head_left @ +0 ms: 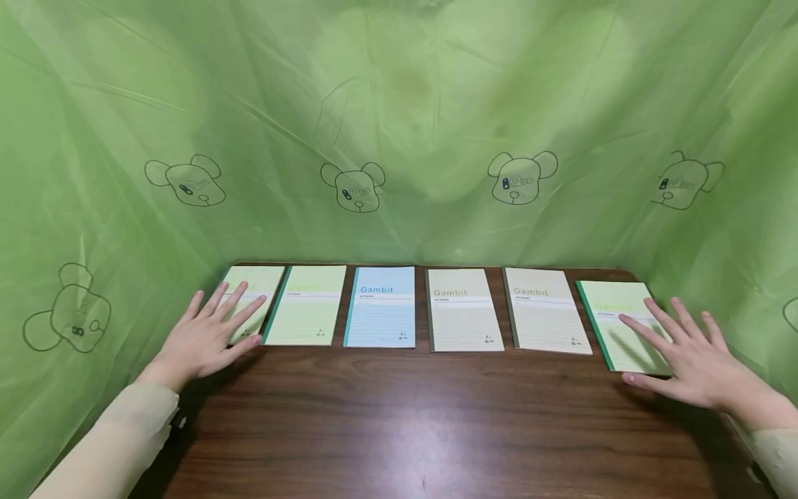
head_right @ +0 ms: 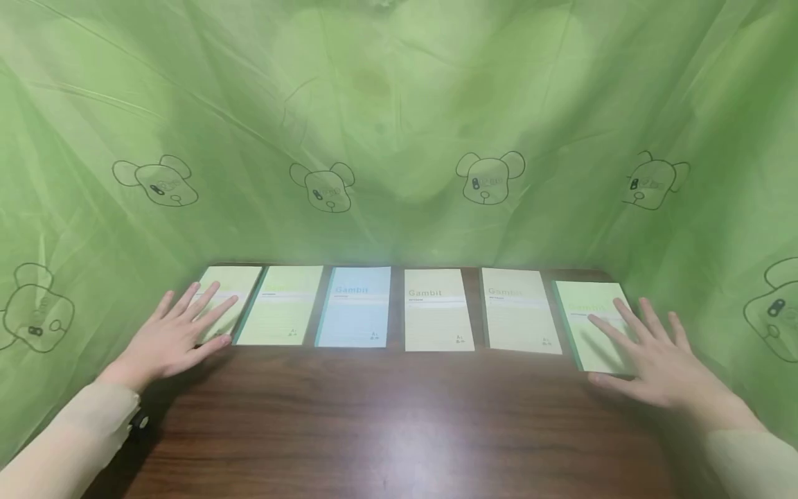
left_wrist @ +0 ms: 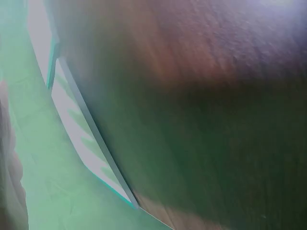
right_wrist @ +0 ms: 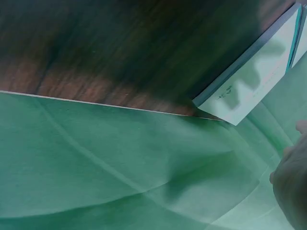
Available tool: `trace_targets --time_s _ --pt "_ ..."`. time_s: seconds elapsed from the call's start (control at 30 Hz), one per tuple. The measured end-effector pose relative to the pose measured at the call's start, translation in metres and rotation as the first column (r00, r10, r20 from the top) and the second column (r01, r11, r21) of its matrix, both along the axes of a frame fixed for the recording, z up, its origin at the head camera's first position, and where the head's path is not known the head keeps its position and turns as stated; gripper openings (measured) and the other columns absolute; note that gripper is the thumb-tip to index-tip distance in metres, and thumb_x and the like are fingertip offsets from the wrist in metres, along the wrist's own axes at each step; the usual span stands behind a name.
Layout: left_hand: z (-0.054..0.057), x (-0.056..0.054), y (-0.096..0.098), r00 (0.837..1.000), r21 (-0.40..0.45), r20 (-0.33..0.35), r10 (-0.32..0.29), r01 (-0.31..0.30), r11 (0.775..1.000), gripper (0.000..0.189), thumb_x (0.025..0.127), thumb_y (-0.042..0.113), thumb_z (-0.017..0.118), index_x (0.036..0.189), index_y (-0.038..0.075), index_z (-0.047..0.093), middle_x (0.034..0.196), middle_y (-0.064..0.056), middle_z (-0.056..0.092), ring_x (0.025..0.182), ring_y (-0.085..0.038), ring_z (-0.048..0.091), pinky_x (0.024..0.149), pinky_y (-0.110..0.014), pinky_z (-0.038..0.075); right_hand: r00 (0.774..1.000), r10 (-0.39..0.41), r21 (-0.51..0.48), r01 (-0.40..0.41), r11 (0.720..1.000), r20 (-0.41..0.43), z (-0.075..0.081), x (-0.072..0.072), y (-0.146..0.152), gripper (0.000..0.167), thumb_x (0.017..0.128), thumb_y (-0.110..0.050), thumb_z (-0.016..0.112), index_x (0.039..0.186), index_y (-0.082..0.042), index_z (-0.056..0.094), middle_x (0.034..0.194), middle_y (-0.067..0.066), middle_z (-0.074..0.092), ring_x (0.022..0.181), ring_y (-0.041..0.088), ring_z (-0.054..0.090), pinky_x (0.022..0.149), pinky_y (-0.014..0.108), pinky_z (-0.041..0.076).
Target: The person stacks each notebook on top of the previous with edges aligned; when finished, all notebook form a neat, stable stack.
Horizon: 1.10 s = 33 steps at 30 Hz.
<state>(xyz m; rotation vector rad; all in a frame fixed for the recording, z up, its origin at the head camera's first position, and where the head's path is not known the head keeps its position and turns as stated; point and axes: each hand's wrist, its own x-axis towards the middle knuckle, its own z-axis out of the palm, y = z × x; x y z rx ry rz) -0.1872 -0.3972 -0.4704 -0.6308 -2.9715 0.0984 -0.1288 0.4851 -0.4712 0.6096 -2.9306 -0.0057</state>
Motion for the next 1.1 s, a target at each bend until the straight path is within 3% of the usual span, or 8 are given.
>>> trace_targets --time_s 0.23,0.5,0.73,0.83,0.9,0.97,1.03,1.1 --pt "0.004 -0.01 0.011 1.0 -0.007 0.006 0.008 -0.008 1.0 0.08 0.108 0.067 0.05 0.175 0.031 0.027 0.182 -0.015 0.015 0.166 -0.046 0.007 0.127 -0.075 0.0 1.0 -0.012 -0.016 0.012 1.0 0.022 0.01 -0.007 -0.013 0.115 0.087 -0.063 0.082 0.177 -0.038 0.016 0.183 0.013 -0.004 0.163 0.049 -0.017 0.119 0.075 -0.022" --pt "0.013 -0.025 0.041 1.0 0.043 0.008 0.021 -0.021 0.999 0.081 0.108 0.071 0.047 0.175 0.031 0.027 0.182 -0.015 0.014 0.166 -0.046 0.011 0.127 -0.075 0.004 0.98 -0.09 -0.035 0.097 0.995 0.175 0.022 -0.023 -0.049 0.107 0.095 -0.069 0.071 0.177 -0.032 0.014 0.181 0.024 -0.004 0.16 0.06 -0.014 0.114 0.089 -0.006" --pt "0.016 -0.036 0.079 0.997 0.109 0.046 0.057 -0.061 0.992 0.084 0.108 0.074 0.04 0.177 0.034 0.015 0.182 -0.017 0.01 0.166 -0.047 0.01 0.127 -0.075 0.003 0.968 -0.09 -0.165 0.132 0.977 0.236 0.025 -0.038 -0.099 0.103 0.097 -0.069 0.07 0.177 -0.028 0.019 0.179 0.029 0.007 0.16 0.063 -0.001 0.114 0.089 -0.002" --pt "0.02 -0.04 0.097 0.994 0.183 0.067 0.082 -0.093 0.979 0.084 0.109 0.074 0.038 0.178 0.034 0.011 0.18 -0.023 0.015 0.162 -0.051 0.022 0.127 -0.075 0.008 0.971 -0.075 -0.252 0.133 0.958 0.227 0.026 -0.044 -0.127 0.097 0.101 -0.063 0.069 0.176 -0.021 0.023 0.177 0.033 0.014 0.159 0.064 0.009 0.112 0.09 0.007" --pt "0.023 -0.042 0.11 0.991 0.255 0.088 0.1 -0.119 0.96 0.084 0.11 0.072 0.037 0.178 0.03 0.01 0.176 -0.027 0.022 0.157 -0.055 0.032 0.127 -0.073 0.015 0.98 -0.053 -0.323 0.113 0.94 0.19 0.026 -0.047 -0.15 0.09 0.103 -0.053 0.071 0.172 -0.013 0.03 0.173 0.036 0.023 0.155 0.065 0.019 0.11 0.09 0.015" --pt "0.025 -0.042 0.124 0.986 0.353 0.115 0.118 -0.152 0.923 0.085 0.11 0.072 0.037 0.178 0.026 0.013 0.173 -0.029 0.032 0.15 -0.057 0.043 0.125 -0.071 0.026 0.99 -0.023 -0.403 0.077 0.912 0.137 0.023 -0.05 -0.173 0.08 0.105 -0.042 0.072 0.167 -0.004 0.038 0.168 0.036 0.033 0.15 0.064 0.03 0.111 0.086 0.024" --pt "0.025 -0.042 0.137 0.981 0.452 0.146 0.132 -0.184 0.873 0.085 0.111 0.071 0.037 0.178 0.023 0.016 0.169 -0.028 0.039 0.145 -0.055 0.049 0.122 -0.07 0.034 0.994 0.006 -0.476 0.046 0.878 0.108 0.019 -0.053 -0.199 0.072 0.106 -0.034 0.072 0.162 0.001 0.043 0.163 0.035 0.042 0.147 0.061 0.036 0.114 0.082 0.028" --pt "0.025 -0.041 0.149 0.974 0.551 0.182 0.137 -0.217 0.806 0.084 0.111 0.068 0.042 0.177 0.022 0.019 0.166 -0.027 0.046 0.141 -0.054 0.055 0.116 -0.07 0.041 0.994 0.024 -0.533 0.038 0.845 0.109 0.014 -0.057 -0.225 0.069 0.107 -0.032 0.071 0.16 0.003 0.045 0.16 0.032 0.048 0.147 0.056 0.04 0.119 0.075 0.03"
